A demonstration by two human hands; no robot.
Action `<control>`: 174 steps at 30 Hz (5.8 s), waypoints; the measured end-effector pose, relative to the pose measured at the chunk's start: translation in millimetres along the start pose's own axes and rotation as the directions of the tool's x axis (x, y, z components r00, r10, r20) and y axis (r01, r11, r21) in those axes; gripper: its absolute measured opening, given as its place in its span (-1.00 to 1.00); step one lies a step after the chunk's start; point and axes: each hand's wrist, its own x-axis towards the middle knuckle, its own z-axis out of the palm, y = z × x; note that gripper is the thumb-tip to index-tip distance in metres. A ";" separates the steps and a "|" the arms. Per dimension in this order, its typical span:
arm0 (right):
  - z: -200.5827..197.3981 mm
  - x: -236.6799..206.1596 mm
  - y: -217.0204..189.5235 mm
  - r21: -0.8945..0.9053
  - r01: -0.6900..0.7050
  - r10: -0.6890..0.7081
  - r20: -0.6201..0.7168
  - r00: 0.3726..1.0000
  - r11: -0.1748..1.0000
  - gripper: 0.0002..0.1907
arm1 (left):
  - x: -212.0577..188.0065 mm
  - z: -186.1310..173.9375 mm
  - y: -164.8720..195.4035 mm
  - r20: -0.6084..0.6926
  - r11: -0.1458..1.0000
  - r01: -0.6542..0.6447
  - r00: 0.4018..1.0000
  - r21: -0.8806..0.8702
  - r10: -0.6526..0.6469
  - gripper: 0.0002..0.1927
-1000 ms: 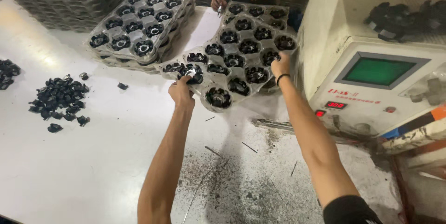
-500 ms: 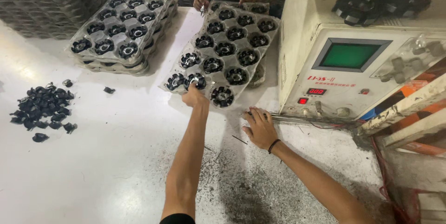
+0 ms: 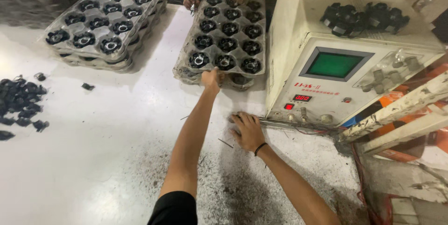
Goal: The person uses a soldering iron to melt and clean the center hubs of black plastic impeller parts arranged on a workbench, working through them one at a time. They then place the finished parts into a molded tray, stack the trays, and begin snapping small black plastic components together in a row on the bench.
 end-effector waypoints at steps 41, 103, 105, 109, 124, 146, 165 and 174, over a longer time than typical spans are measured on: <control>78.2 -12.6 36.8 -0.186 0.175 -0.195 -0.100 0.976 0.967 -0.50 | -144.6 -520.2 42.0 -0.205 0.103 0.179 0.904 0.978 0.374 0.10; 80.7 174.9 -94.0 -0.129 -0.465 0.462 -0.054 0.885 0.876 -0.31 | -73.9 -459.1 48.6 0.027 0.418 -0.288 0.848 0.862 0.530 -0.30; 84.9 171.4 -87.7 -0.153 -0.448 0.420 -0.186 0.888 0.881 -0.31 | -67.6 -458.3 47.3 0.013 0.507 -0.304 0.866 0.807 0.499 -0.23; 81.8 153.7 -58.5 -0.146 -0.450 0.437 -0.116 0.892 0.881 -0.27 | -40.4 -463.0 54.0 0.085 0.600 -0.355 0.898 0.717 0.431 -0.12; 87.5 232.4 -163.6 0.140 0.319 -0.347 0.305 0.887 0.937 -0.26 | -4.1 -368.5 19.9 0.411 0.302 -0.557 0.804 0.774 0.429 -0.27; -41.6 -100.9 17.7 -0.099 0.135 -0.120 0.140 0.983 0.986 -0.44 | -225.8 -92.3 -117.5 0.529 0.351 -0.701 0.705 0.621 0.471 -0.43; -89.7 -285.9 -65.9 -0.186 -0.083 0.143 0.340 0.929 0.979 -0.63 | -297.5 1.9 -172.0 0.538 0.589 -0.609 0.780 0.532 0.320 -0.55; -107.7 -325.9 -30.4 -0.077 -0.176 0.177 -0.002 0.984 0.981 -0.48 | -340.0 -176.7 -114.4 0.774 0.167 -0.757 0.629 0.632 -0.078 0.03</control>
